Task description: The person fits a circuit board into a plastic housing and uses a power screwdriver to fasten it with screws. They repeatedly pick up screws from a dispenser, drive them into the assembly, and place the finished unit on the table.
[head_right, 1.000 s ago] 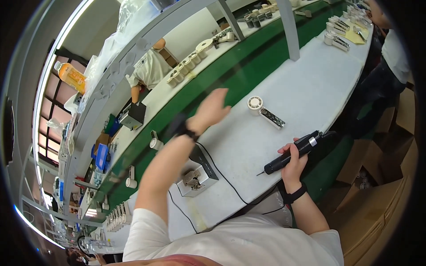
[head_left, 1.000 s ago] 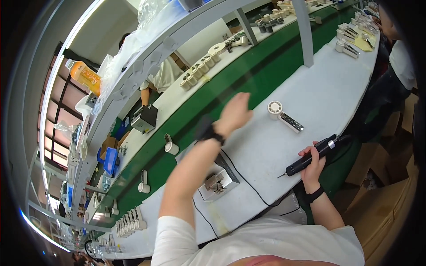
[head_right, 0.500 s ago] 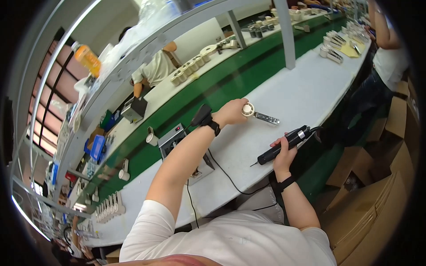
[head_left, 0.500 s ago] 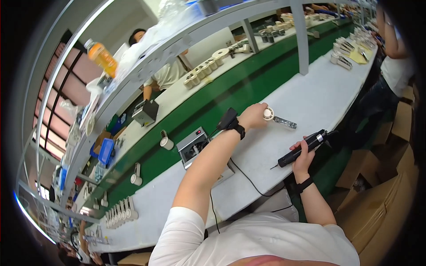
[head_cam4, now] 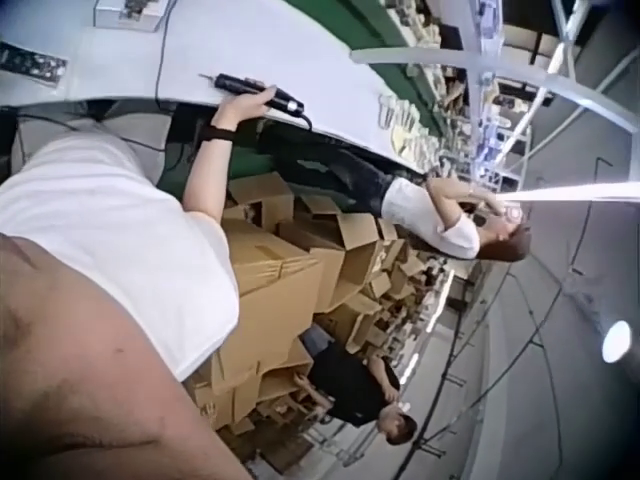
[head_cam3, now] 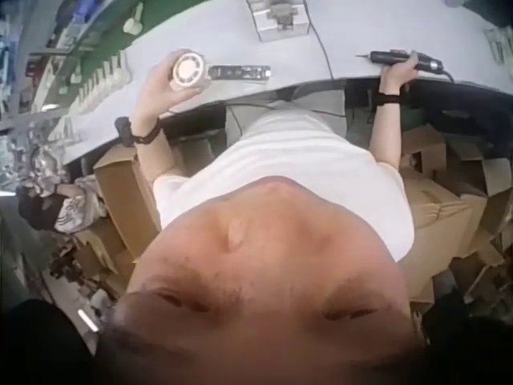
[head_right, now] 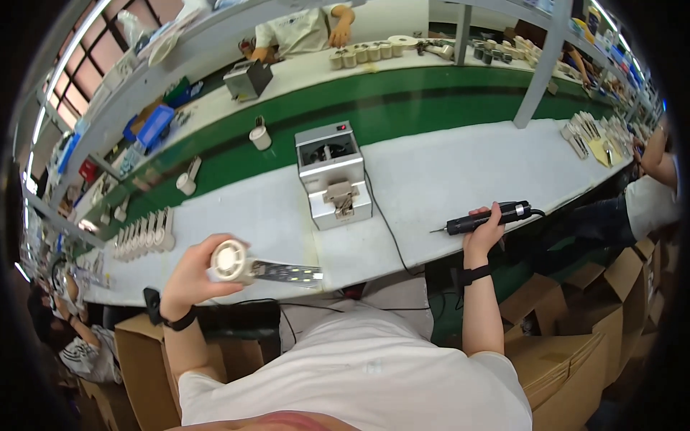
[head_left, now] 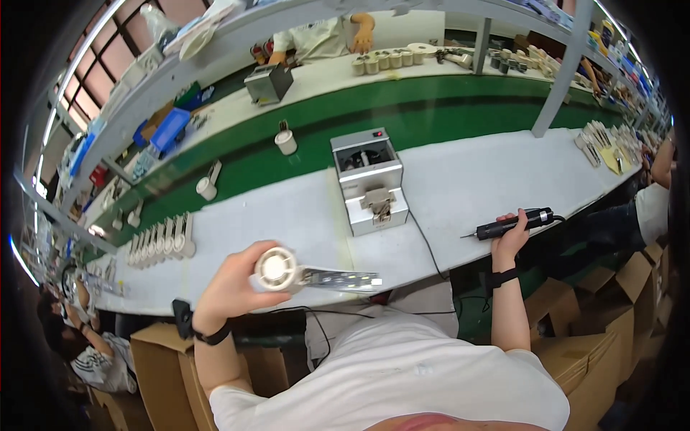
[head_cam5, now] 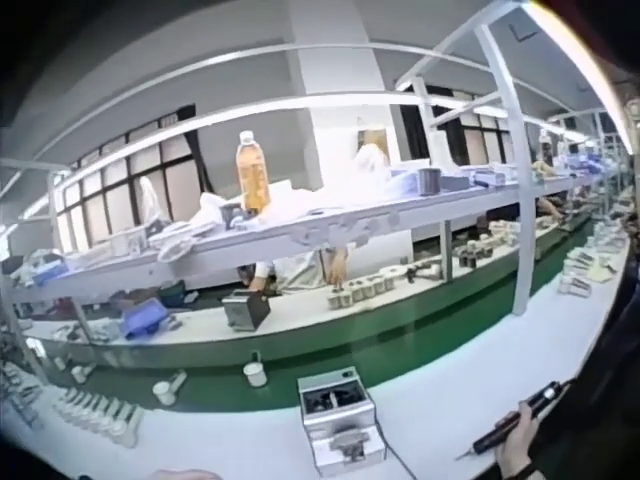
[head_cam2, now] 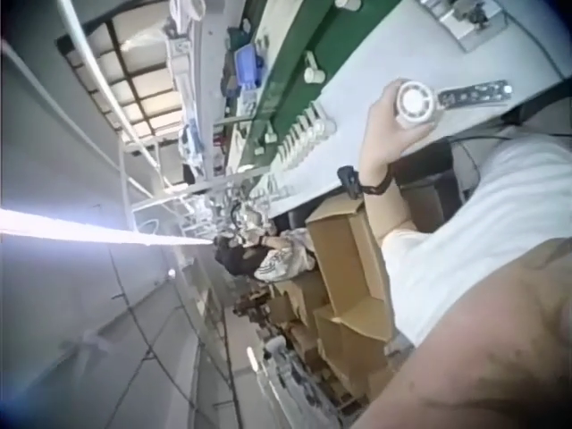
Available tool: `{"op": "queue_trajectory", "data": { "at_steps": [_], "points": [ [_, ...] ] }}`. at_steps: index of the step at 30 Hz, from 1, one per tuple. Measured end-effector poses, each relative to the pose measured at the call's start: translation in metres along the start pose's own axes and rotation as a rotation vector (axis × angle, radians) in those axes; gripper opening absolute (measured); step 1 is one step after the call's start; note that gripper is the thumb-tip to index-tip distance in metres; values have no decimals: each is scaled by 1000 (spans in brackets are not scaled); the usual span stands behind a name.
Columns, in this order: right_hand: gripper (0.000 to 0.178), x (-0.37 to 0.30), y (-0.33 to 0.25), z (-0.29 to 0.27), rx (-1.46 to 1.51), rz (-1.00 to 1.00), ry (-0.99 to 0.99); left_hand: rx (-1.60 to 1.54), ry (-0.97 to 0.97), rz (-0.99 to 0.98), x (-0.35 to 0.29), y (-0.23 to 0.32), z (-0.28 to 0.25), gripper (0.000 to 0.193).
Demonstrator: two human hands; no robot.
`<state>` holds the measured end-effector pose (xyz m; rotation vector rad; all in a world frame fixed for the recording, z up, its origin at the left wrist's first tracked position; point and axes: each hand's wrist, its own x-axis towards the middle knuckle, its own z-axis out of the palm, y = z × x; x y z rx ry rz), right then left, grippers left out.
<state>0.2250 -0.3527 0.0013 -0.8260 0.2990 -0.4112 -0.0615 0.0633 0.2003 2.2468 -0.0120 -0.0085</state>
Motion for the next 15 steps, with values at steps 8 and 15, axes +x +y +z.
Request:
{"op": "queue_trajectory", "data": {
  "at_steps": [8, 15],
  "points": [
    [24, -51, -29, 84, 45, 24, -369, -82, 197, -207, -14, -83, 71, 61],
    [33, -145, -7, 181, -197, -150, -908, -195, 383, -73, 47, -112, 152, 62]
  ]
}}
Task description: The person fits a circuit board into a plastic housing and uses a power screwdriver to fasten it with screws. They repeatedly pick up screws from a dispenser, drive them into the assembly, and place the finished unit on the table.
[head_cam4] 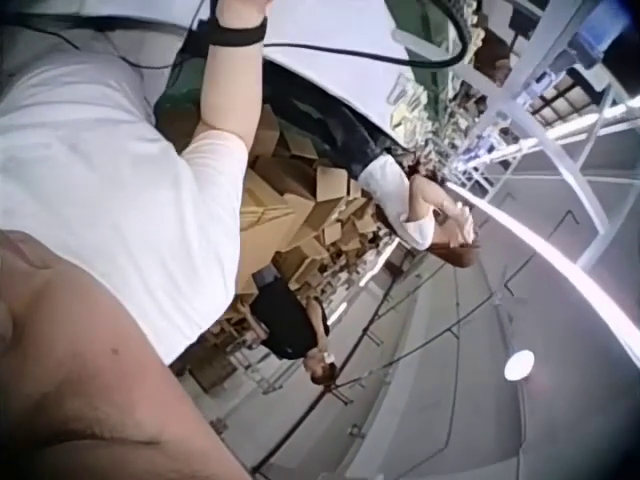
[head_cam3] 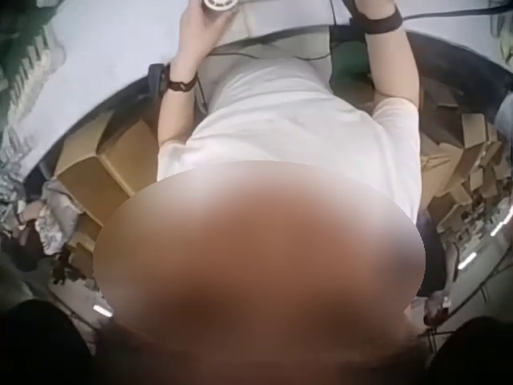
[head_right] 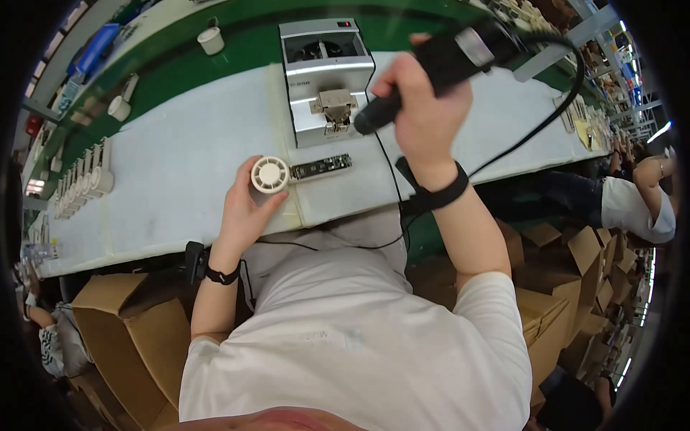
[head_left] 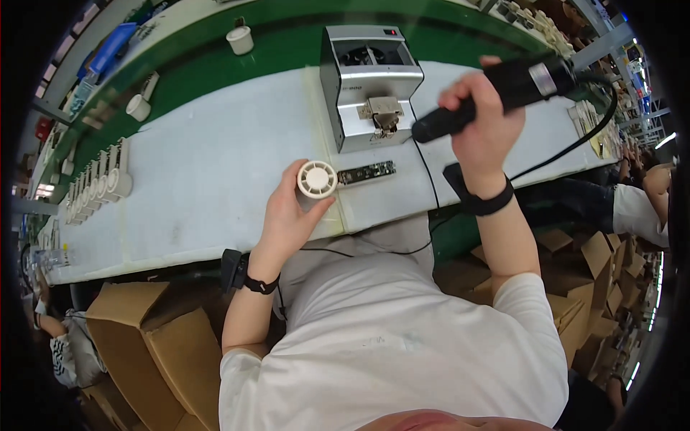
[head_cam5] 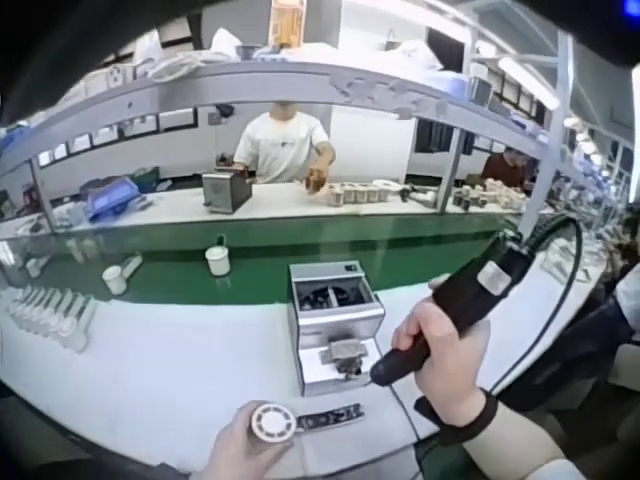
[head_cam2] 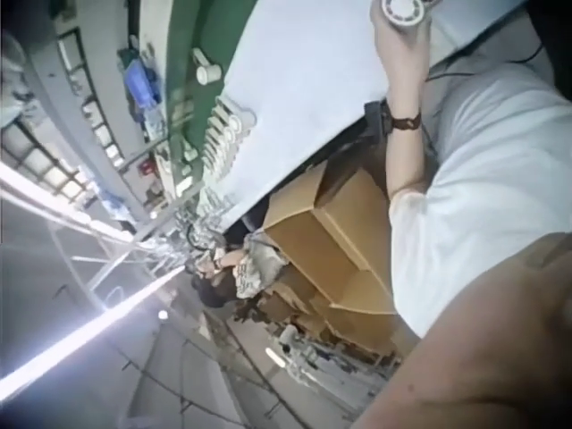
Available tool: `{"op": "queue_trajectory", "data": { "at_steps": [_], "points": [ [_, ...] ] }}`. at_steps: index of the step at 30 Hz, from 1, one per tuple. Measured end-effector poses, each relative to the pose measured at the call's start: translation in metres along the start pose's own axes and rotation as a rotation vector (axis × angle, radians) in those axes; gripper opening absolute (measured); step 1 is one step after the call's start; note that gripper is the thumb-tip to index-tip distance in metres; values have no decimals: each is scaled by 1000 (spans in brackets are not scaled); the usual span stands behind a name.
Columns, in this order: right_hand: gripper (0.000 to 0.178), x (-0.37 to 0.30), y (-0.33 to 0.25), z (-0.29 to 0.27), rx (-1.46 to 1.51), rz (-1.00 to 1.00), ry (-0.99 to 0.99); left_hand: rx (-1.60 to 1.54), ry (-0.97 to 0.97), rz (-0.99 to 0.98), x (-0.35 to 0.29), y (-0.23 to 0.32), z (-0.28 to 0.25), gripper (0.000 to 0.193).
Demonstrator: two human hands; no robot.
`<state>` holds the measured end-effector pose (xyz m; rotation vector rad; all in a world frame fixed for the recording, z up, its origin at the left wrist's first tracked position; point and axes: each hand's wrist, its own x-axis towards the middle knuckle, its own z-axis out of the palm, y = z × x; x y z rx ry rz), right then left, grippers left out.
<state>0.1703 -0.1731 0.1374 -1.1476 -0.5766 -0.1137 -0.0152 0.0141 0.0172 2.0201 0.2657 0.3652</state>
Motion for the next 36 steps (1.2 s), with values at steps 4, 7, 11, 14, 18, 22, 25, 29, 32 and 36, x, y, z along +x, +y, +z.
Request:
{"op": "queue_trajectory", "data": {
  "at_steps": [4, 7, 11, 14, 18, 22, 25, 29, 32, 36],
  "points": [
    [30, 6, 16, 27, -100, -101, -91, -63, 52, 75, -3, -8, 9, 63],
    [28, 11, 32, 28, -132, -122, -122, -58, 51, 108, -2, -10, 9, 63],
    [27, 15, 45, 23, -144, -105, -181, -34, 37, 106, 1, -12, 8, 64],
    [27, 15, 38, 23, -176, -72, -260, -38, 15, 80, 0, -12, 8, 66],
    [41, -3, 14, 20, -257, 227, -174, -88, 11, 42, 1, -8, 6, 67],
    [26, -9, 9, 3, -33, 11, -140, 63, 172, 181, 8, 17, 3, 63],
    [29, -17, 2, -10, 23, 66, -122, 491, -109, 538, 22, 39, -1, 48],
    [32, -23, 1, -19, -34, 65, -53, 605, -197, 601, 45, 40, 16, 29],
    [33, -27, -2, -25, -36, 74, -19, 611, -271, 603, 51, 35, 16, 27],
    [33, -31, -5, -32, -39, 69, 46, 539, -260, 629, 55, 32, 19, 19]
  ]
}}
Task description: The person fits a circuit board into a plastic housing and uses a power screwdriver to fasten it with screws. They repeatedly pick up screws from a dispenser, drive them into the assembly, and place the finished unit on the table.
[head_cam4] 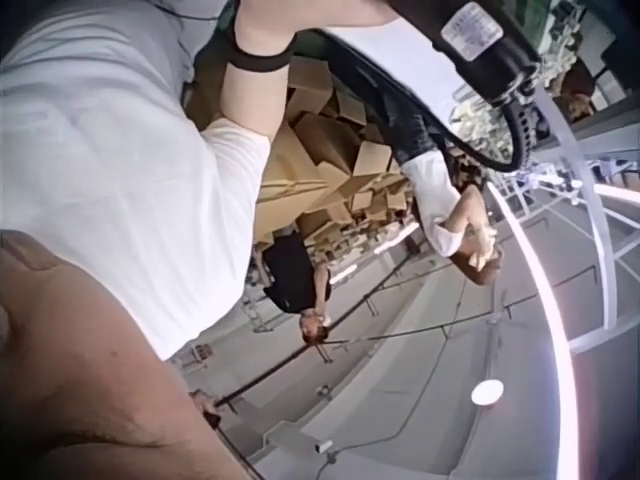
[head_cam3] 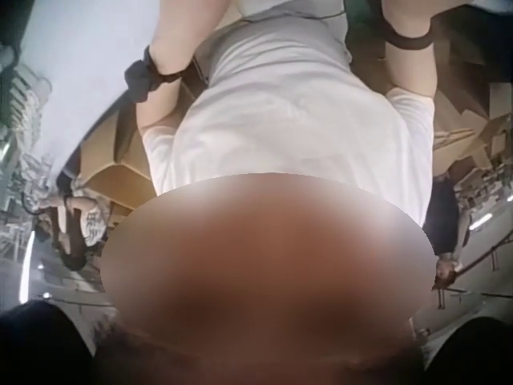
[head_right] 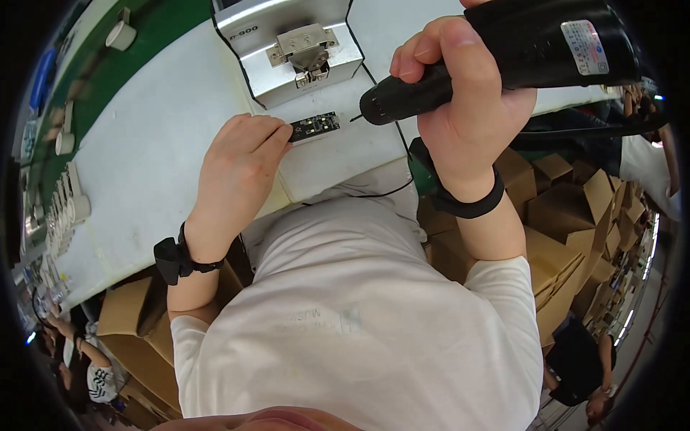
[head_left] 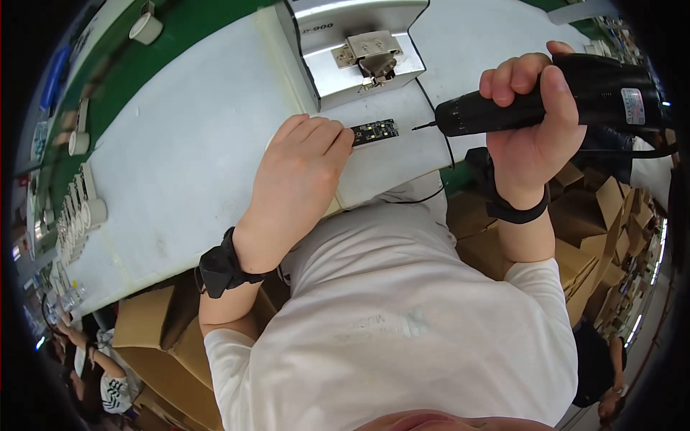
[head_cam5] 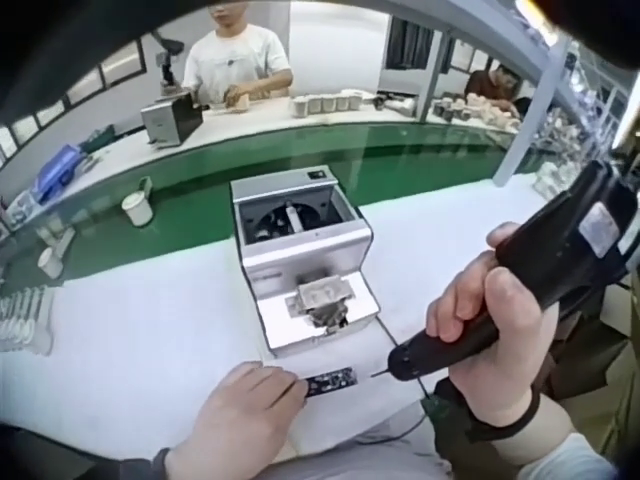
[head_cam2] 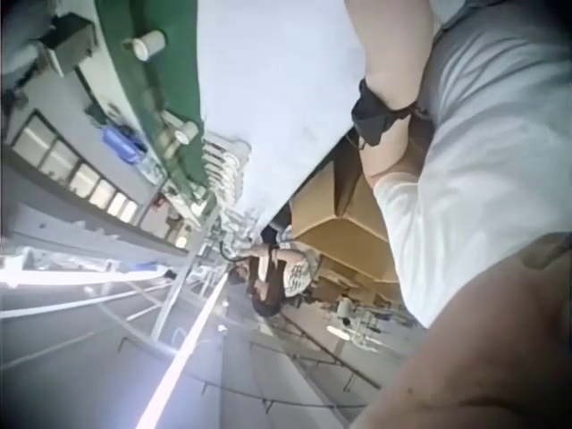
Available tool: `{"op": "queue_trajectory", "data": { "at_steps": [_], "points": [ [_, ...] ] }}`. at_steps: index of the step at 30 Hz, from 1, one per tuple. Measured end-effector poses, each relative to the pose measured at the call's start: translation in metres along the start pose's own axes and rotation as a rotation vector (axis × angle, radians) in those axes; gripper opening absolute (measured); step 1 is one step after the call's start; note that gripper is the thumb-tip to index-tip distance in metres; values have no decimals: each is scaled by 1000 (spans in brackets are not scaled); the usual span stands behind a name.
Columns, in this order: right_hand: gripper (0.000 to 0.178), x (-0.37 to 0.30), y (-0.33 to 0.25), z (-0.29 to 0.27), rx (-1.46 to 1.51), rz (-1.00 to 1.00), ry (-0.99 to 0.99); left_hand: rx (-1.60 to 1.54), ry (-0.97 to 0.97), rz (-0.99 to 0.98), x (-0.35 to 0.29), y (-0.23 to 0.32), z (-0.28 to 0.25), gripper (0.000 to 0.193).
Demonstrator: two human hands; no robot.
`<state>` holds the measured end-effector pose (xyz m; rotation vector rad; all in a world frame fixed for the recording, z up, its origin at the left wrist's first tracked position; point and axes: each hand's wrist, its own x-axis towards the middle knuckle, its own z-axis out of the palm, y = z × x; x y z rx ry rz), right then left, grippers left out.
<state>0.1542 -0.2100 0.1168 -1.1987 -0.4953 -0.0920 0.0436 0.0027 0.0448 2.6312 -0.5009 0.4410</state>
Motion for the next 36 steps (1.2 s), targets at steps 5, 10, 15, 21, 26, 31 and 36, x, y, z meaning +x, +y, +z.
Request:
{"op": "queue_trajectory", "data": {
  "at_steps": [5, 10, 15, 21, 26, 31, 36],
  "points": [
    [32, 0, 4, -2, -1, -28, 0, -31, 32, -41, 2, 4, -1, 14],
    [30, -1, 17, 10, 21, -61, -50, -10, 24, -29, 2, 3, -2, 11],
    [31, -2, 32, 17, 7, -65, -121, -3, 42, -52, 1, 6, 1, 11],
    [31, 0, 38, 18, 22, -40, -155, -11, 79, -85, -3, 8, 6, 13],
    [31, -2, 43, 18, -16, -34, -161, -6, 64, -102, -2, 9, 4, 15],
    [21, -4, 43, 26, -42, -16, -144, 12, 74, -97, -4, 10, 7, 16],
    [14, -3, 45, 29, -113, -9, -171, 26, 83, -88, -6, 10, 8, 16]
  ]
}}
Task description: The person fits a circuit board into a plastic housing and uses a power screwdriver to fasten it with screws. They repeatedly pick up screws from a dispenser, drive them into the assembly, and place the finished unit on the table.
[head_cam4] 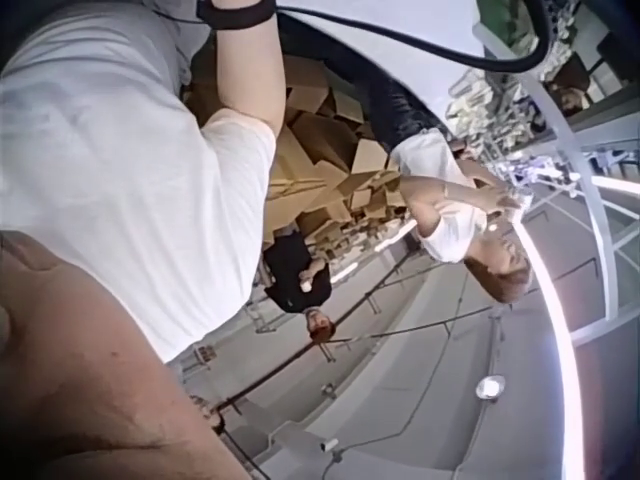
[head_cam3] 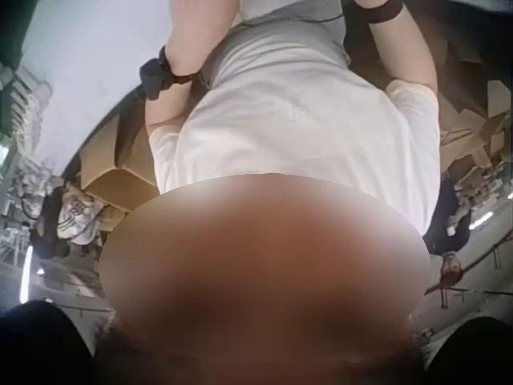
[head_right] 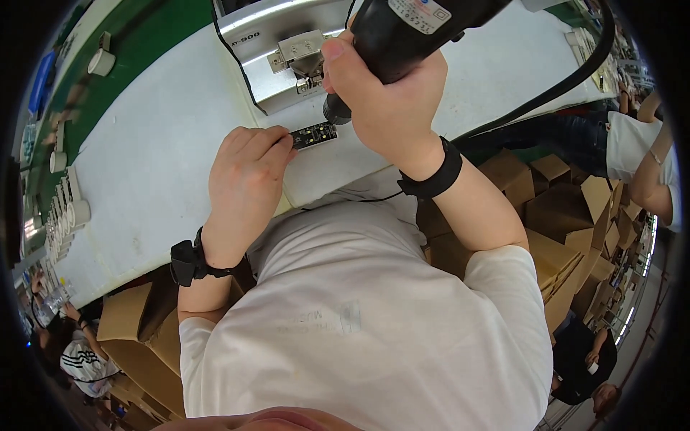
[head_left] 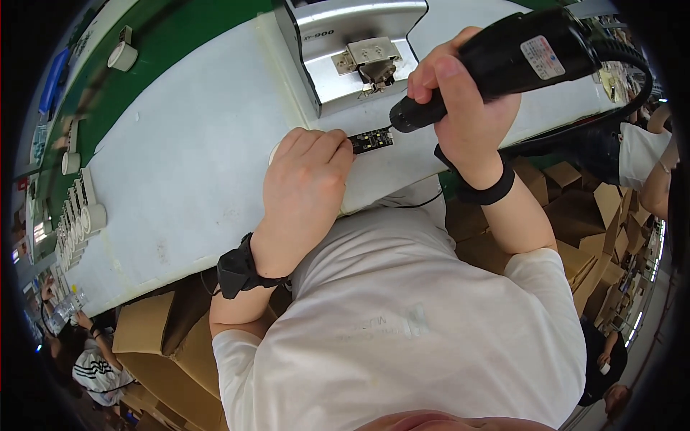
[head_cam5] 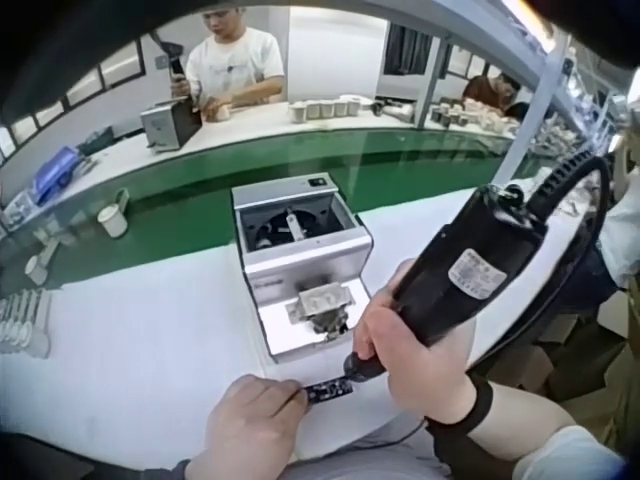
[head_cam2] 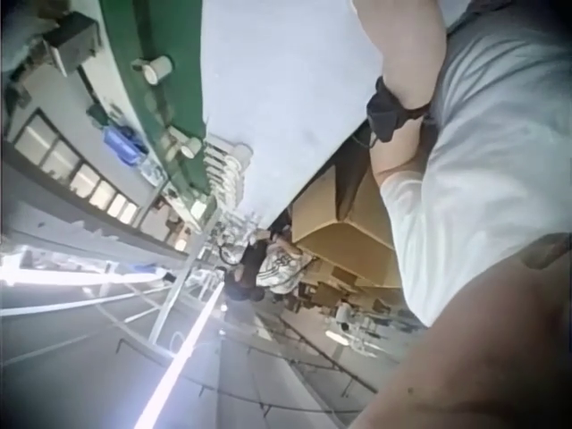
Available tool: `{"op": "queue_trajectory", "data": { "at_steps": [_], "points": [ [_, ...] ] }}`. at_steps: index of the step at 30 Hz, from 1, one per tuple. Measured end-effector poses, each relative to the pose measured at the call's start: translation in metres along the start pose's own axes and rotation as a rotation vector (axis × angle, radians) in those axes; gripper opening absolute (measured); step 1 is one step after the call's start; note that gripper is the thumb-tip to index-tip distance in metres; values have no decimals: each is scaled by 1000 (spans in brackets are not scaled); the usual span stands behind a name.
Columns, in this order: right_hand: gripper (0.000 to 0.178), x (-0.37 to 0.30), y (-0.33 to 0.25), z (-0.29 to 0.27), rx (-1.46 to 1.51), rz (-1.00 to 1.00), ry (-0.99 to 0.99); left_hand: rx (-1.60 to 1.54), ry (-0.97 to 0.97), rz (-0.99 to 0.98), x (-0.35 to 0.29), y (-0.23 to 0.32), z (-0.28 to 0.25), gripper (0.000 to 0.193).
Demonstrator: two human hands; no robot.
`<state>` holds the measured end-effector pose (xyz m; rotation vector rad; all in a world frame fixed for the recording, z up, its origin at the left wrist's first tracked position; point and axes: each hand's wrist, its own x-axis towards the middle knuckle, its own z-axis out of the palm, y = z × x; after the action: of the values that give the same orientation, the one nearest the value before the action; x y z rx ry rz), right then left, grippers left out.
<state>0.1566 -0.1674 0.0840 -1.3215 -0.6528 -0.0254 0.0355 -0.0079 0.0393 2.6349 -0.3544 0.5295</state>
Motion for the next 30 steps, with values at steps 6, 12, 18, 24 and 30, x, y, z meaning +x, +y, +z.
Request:
{"op": "queue_trajectory", "data": {
  "at_steps": [6, 12, 18, 24, 30],
  "points": [
    [14, -4, 0, 2, -50, -16, -9, -1, 13, 9, -2, -1, 3, 18],
    [14, 10, 1, 2, -84, -17, -15, -5, 9, 16, 2, -4, 0, 18],
    [25, 13, -44, -4, 88, -9, 58, 9, -36, 52, 5, -6, -13, 19],
    [34, -36, -35, -49, 135, -6, 529, -131, 90, -4, 26, -28, -47, 35],
    [36, -73, -7, -115, 188, 218, 904, -122, 273, -122, 89, -62, -58, 49]
  ]
}}
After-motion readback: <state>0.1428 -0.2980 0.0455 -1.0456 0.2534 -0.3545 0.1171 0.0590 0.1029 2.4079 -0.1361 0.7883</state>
